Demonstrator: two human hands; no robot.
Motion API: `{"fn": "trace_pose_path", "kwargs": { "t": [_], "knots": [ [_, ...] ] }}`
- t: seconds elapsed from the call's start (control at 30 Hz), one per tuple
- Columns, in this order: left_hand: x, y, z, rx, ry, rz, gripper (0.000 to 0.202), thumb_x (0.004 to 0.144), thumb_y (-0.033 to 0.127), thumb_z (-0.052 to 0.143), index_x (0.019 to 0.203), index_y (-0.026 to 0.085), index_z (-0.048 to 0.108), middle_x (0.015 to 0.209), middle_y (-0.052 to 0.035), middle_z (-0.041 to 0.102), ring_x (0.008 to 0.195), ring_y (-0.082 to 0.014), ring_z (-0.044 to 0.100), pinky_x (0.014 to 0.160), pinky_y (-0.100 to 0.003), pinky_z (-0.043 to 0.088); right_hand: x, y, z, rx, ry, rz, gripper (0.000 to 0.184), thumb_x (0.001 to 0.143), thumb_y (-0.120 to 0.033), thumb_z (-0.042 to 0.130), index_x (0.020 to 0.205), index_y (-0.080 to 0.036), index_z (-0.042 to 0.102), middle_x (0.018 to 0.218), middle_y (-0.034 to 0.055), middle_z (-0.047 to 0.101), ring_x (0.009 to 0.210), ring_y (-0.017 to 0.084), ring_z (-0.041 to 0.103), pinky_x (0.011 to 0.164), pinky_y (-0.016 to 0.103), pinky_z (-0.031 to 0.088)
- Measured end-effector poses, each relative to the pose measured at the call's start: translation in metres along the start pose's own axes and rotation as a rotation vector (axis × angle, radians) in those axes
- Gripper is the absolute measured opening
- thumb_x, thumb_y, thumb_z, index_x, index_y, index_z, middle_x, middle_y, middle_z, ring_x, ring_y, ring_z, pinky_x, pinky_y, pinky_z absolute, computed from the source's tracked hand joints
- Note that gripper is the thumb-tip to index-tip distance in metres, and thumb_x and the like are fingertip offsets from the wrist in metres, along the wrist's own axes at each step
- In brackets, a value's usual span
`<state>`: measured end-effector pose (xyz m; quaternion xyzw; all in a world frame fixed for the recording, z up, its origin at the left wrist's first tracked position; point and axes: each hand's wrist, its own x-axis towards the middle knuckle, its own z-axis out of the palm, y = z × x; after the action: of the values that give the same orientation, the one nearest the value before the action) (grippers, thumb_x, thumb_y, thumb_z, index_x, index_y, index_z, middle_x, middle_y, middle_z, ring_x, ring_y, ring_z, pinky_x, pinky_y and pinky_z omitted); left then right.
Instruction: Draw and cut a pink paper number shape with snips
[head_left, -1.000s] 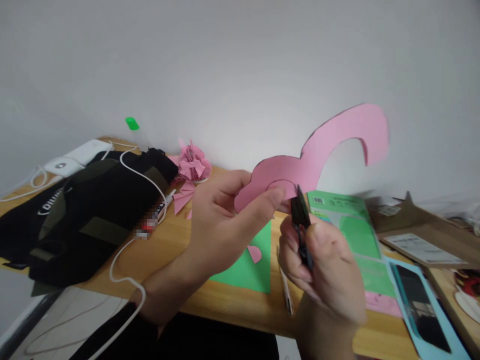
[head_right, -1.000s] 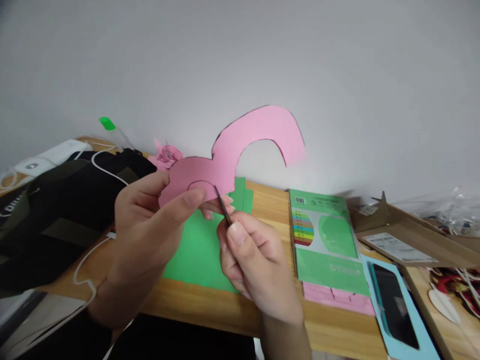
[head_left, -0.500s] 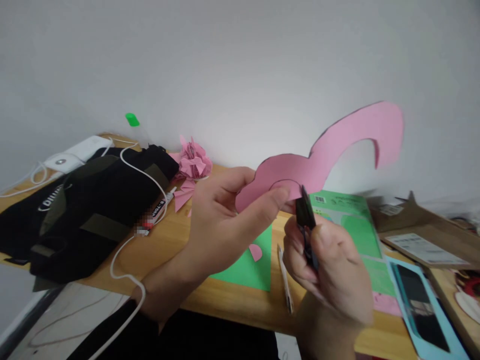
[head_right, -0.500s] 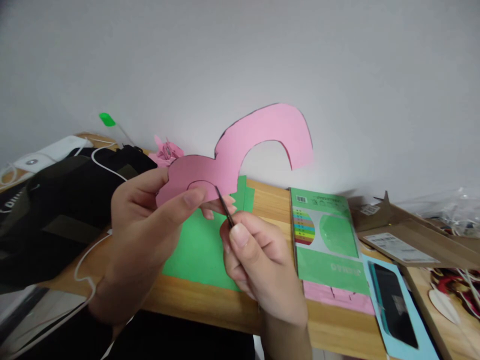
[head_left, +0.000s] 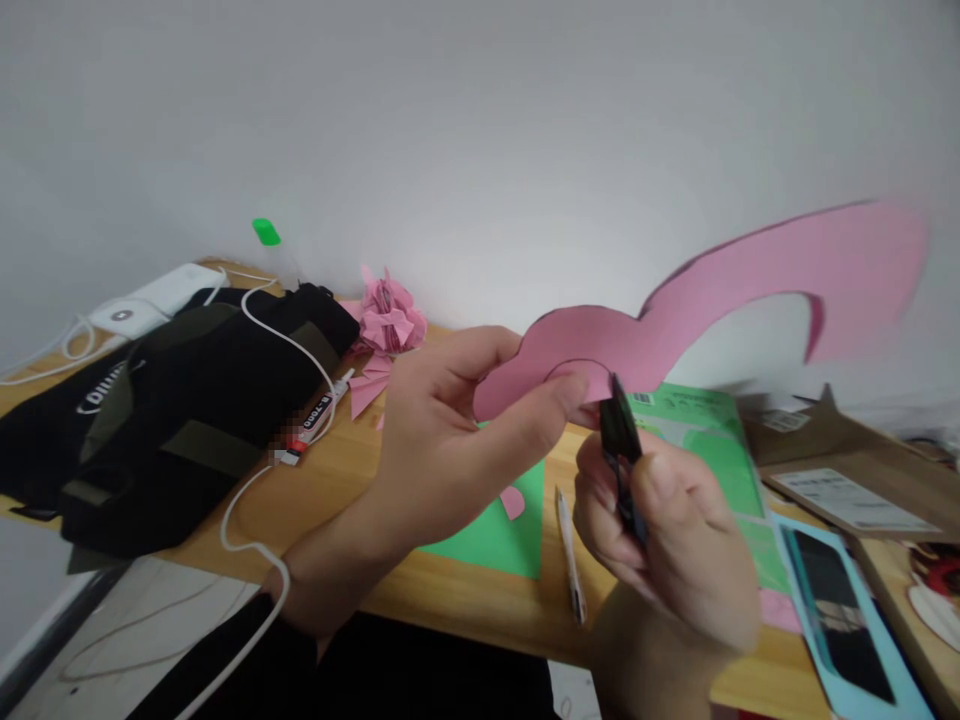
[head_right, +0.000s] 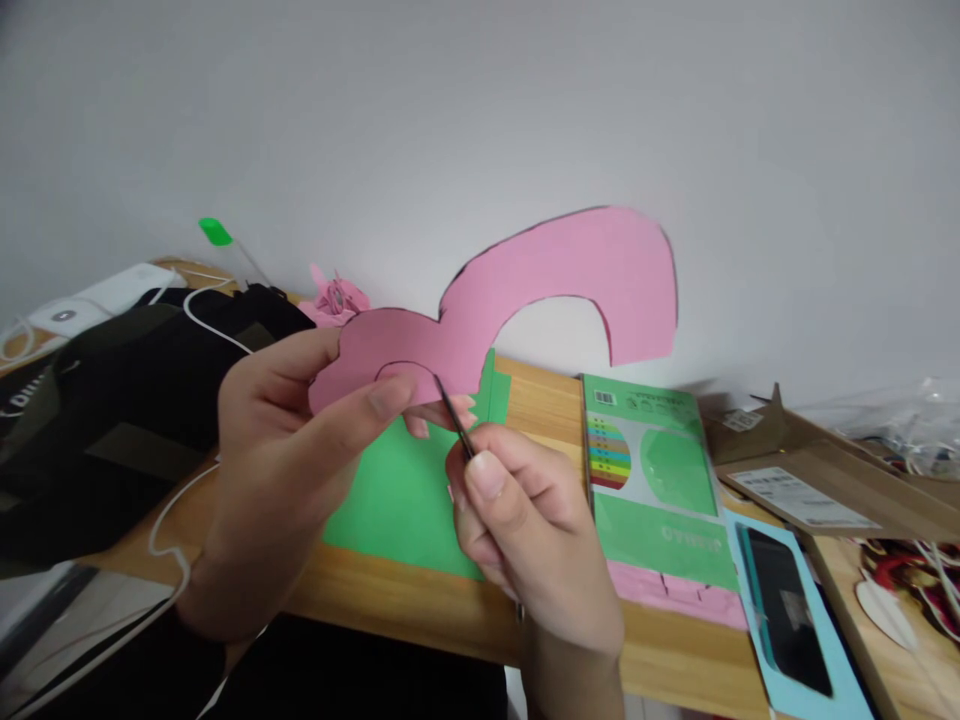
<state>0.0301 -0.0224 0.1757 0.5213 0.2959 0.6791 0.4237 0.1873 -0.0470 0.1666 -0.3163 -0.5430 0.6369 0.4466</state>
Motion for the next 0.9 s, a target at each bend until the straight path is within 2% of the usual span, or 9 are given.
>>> {"fn": "trace_pose_path", "kwargs": {
  "t": [0.13, 0.3, 0.43, 0.53, 0.73, 0.9],
  "knots": [
    [-0.0007, 0.0003, -0.0003, 0.017, 0.006, 0.003, 0.013, 0.085, 0.028, 0.077, 0.073, 0.023, 0.076, 0.066, 0.0032, 0.073, 0.057, -0.0116, 0.063, 0.054, -0.027, 0.051, 0.0005, -0.0018, 0.0009, 0.012, -0.013, 0.006, 0.046, 0.096, -0.055, 0.057, 0.068, -0.021, 0.046, 0.044, -0.0098, 0.032, 0.035, 0.003, 0.017, 0.033, 0.017, 0.011],
    [0.0001, 0.0005, -0.0017, 0.069, -0.007, 0.037, 0.011, 0.084, 0.022, 0.076, 0.073, 0.024, 0.075, 0.063, 0.005, 0.07, 0.055, -0.0108, 0.06, 0.05, -0.027, 0.047, 0.0013, -0.0016, 0.0016, 0.026, -0.009, 0.011, 0.047, 0.096, -0.055, 0.058, 0.067, -0.021, 0.045, 0.044, -0.0102, 0.029, 0.035, 0.003, 0.016, 0.033, 0.017, 0.011],
    [0.0019, 0.0001, -0.0031, 0.051, -0.025, 0.054, 0.014, 0.085, 0.026, 0.076, 0.071, 0.023, 0.074, 0.061, 0.004, 0.069, 0.054, -0.0104, 0.058, 0.05, -0.026, 0.046, 0.0006, -0.0019, 0.0011, 0.045, -0.028, 0.025, 0.046, 0.096, -0.055, 0.059, 0.068, -0.021, 0.045, 0.044, -0.0104, 0.03, 0.035, 0.003, 0.015, 0.033, 0.016, 0.01],
    [0.0022, 0.0, -0.0034, 0.073, -0.017, 0.055, 0.014, 0.085, 0.023, 0.076, 0.071, 0.022, 0.074, 0.061, 0.0042, 0.068, 0.054, -0.0098, 0.058, 0.052, -0.025, 0.046, 0.0001, -0.0026, 0.0009, 0.049, -0.04, 0.019, 0.046, 0.097, -0.055, 0.057, 0.069, -0.02, 0.046, 0.045, -0.01, 0.032, 0.035, 0.002, 0.016, 0.032, 0.015, 0.011],
    [0.0027, -0.0009, -0.0027, 0.017, -0.036, 0.073, 0.012, 0.084, 0.019, 0.078, 0.073, 0.022, 0.075, 0.065, 0.0046, 0.072, 0.058, -0.0101, 0.064, 0.059, -0.025, 0.052, 0.0002, 0.0004, 0.0, 0.06, -0.049, 0.01, 0.044, 0.098, -0.053, 0.056, 0.071, -0.02, 0.047, 0.046, -0.0105, 0.031, 0.036, 0.003, 0.017, 0.033, 0.015, 0.012],
    [-0.0005, -0.001, 0.0006, 0.043, 0.071, 0.072, 0.01, 0.082, 0.019, 0.079, 0.074, 0.023, 0.075, 0.063, 0.0048, 0.07, 0.055, -0.0107, 0.061, 0.054, -0.026, 0.048, 0.0005, 0.0019, 0.0014, 0.071, -0.048, 0.011, 0.044, 0.098, -0.054, 0.055, 0.072, -0.02, 0.048, 0.045, -0.0107, 0.031, 0.035, 0.003, 0.017, 0.033, 0.015, 0.012]
  ]
}}
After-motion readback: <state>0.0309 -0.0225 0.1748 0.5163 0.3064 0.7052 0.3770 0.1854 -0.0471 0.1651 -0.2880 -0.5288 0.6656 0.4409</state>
